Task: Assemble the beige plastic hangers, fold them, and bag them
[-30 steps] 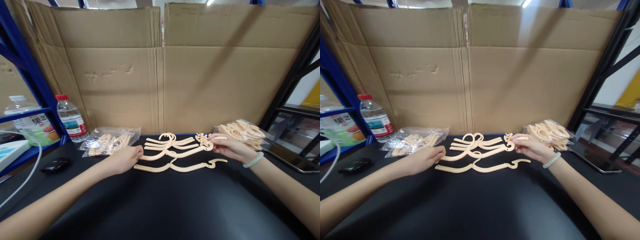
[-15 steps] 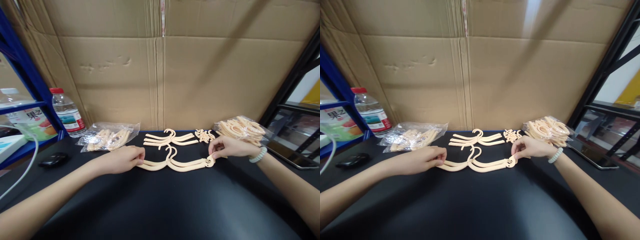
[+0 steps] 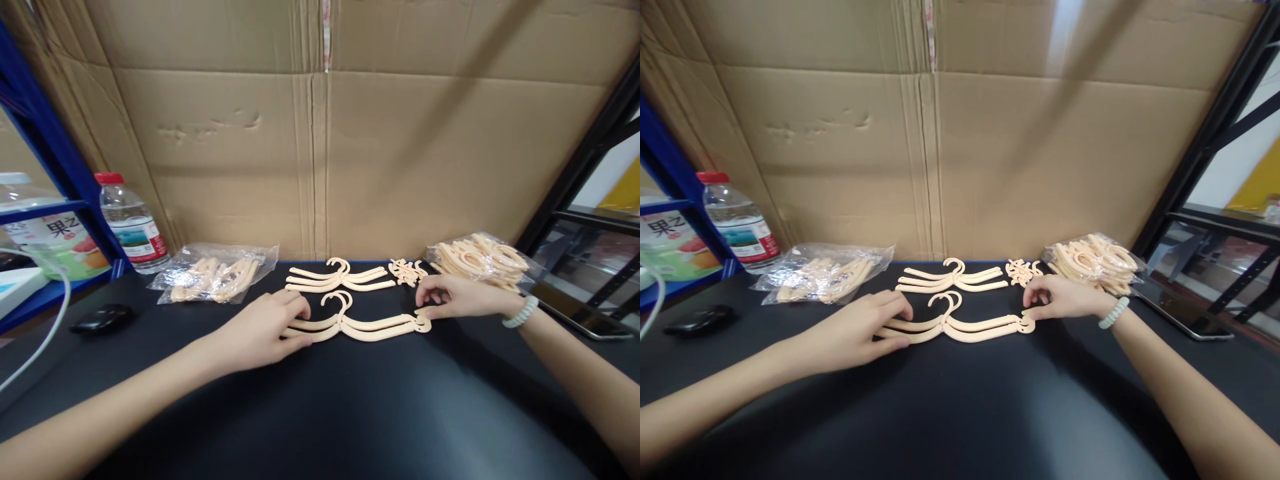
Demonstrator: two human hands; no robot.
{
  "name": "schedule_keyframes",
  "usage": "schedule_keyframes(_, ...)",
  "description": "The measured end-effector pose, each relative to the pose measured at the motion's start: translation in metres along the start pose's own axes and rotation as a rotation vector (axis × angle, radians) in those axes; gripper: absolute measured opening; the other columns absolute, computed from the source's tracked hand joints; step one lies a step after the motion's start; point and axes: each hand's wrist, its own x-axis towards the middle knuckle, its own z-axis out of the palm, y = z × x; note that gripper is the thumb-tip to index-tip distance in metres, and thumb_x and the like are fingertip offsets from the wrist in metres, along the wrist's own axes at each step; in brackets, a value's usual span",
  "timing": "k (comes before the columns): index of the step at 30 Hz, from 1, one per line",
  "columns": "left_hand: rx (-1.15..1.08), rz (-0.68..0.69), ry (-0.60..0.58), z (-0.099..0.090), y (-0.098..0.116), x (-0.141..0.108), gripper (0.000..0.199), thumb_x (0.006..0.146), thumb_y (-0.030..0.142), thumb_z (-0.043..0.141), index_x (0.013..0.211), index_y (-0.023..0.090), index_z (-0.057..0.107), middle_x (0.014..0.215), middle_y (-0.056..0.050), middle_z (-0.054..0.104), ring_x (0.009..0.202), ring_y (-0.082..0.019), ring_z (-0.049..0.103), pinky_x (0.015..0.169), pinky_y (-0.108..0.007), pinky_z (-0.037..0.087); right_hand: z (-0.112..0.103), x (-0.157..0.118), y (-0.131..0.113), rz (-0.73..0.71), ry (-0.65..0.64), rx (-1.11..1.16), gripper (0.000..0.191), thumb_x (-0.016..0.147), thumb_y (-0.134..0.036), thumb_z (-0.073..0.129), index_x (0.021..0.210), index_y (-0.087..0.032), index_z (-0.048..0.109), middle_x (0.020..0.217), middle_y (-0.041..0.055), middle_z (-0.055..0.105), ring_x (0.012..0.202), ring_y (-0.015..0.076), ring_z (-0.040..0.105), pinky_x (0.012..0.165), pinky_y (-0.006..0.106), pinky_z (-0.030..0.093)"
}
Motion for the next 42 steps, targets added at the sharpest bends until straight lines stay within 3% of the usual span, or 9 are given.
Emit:
schedule_keyframes(4,-0.009,0.083,-0.018,0.008,0.008,-0.001,0.012,0.088,0.026,0.053,0.099,0.022,0.057,0.103,-0.004,0.064,0.096,-0.023,0.057,0.082,-0.035,0.041,0.01,0.001,-0.012,-0.057,-0.055,0.04,0.039,0.069,-0.041,0.072,0.099,-0.019,0.066,0.072,0.0008,0.052,0.064,0.0142,0.048,0.054,0.025,0.039)
schedule_keyframes(7,-0.008,0.086,-0.005,0.011,0.002,0.001,0.013,0.091,0.021,0.046,0.097,0.022,0.058,0.099,-0.004,0.065,0.093,-0.022,0.059,0.081,-0.035,0.04,0.017,0.004,-0.018,-0.069,-0.094,0.034,0.033,0.069,-0.036,0.072,0.096,-0.018,0.066,0.069,-0.001,0.049,0.062,0.0132,0.046,0.054,0.024,0.036)
schedule_keyframes(19,-0.051,0.056,0.022,0.009,-0.009,0.004,0.014,0.09,0.027,0.047,0.098,0.022,0.058,0.1,-0.004,0.063,0.091,-0.021,0.058,0.079,-0.033,0.043,0.018,0.01,-0.016,-0.188,0.037,-0.025,0.027,0.078,-0.038,0.064,0.097,-0.018,0.067,0.081,0.0037,0.058,0.072,0.0164,0.051,0.064,0.028,0.041)
schedule_keyframes(21,-0.067,0.044,0.037,0.01,-0.011,0.004,0.016,0.09,0.03,0.048,0.1,0.022,0.057,0.102,-0.005,0.061,0.091,-0.022,0.058,0.079,-0.032,0.044,0.015,0.011,-0.008,-0.171,0.128,0.015,0.028,0.081,-0.04,0.061,0.098,-0.018,0.067,0.08,0.004,0.06,0.07,0.0165,0.052,0.063,0.028,0.042)
schedule_keyframes(26,-0.059,0.032,0.155,0.015,-0.021,0.009,0.023,0.094,0.035,0.04,0.096,0.02,0.058,0.098,-0.007,0.061,0.09,-0.023,0.057,0.079,-0.033,0.045,0.004,0.013,0.024,0.022,0.555,-0.061,0.025,0.085,-0.035,0.049,0.092,-0.018,0.066,0.08,0.0066,0.066,0.069,0.0193,0.057,0.063,0.032,0.045)
schedule_keyframes(29,-0.076,0.014,0.245,0.019,-0.032,0.012,0.026,0.094,0.037,0.038,0.094,0.02,0.057,0.094,-0.006,0.062,0.088,-0.022,0.057,0.08,-0.033,0.046,0.001,0.015,0.038,0.102,0.65,-0.156,0.022,0.082,-0.026,0.047,0.087,-0.018,0.066,0.075,0.006,0.067,0.064,0.0195,0.059,0.06,0.033,0.046)
schedule_keyframes(35,-0.131,-0.068,0.344,0.02,-0.056,0.014,0.026,0.092,0.039,0.04,0.098,0.02,0.057,0.099,-0.005,0.065,0.092,-0.023,0.061,0.082,-0.035,0.048,0.004,0.016,0.042,0.054,0.623,-0.247,0.021,0.081,-0.018,0.045,0.086,-0.019,0.066,0.082,0.0067,0.069,0.07,0.0203,0.06,0.066,0.034,0.046)
schedule_keyframes(42,-0.121,-0.035,0.256,0.019,-0.059,0.015,0.024,0.091,0.037,0.041,0.1,0.02,0.055,0.117,-0.009,0.063,0.111,-0.026,0.057,0.095,-0.041,0.045,0.007,0.017,0.035,-0.008,0.515,-0.296,0.022,0.083,-0.02,0.047,0.094,-0.018,0.066,0.077,0.0064,0.067,0.066,0.0189,0.058,0.061,0.031,0.043)
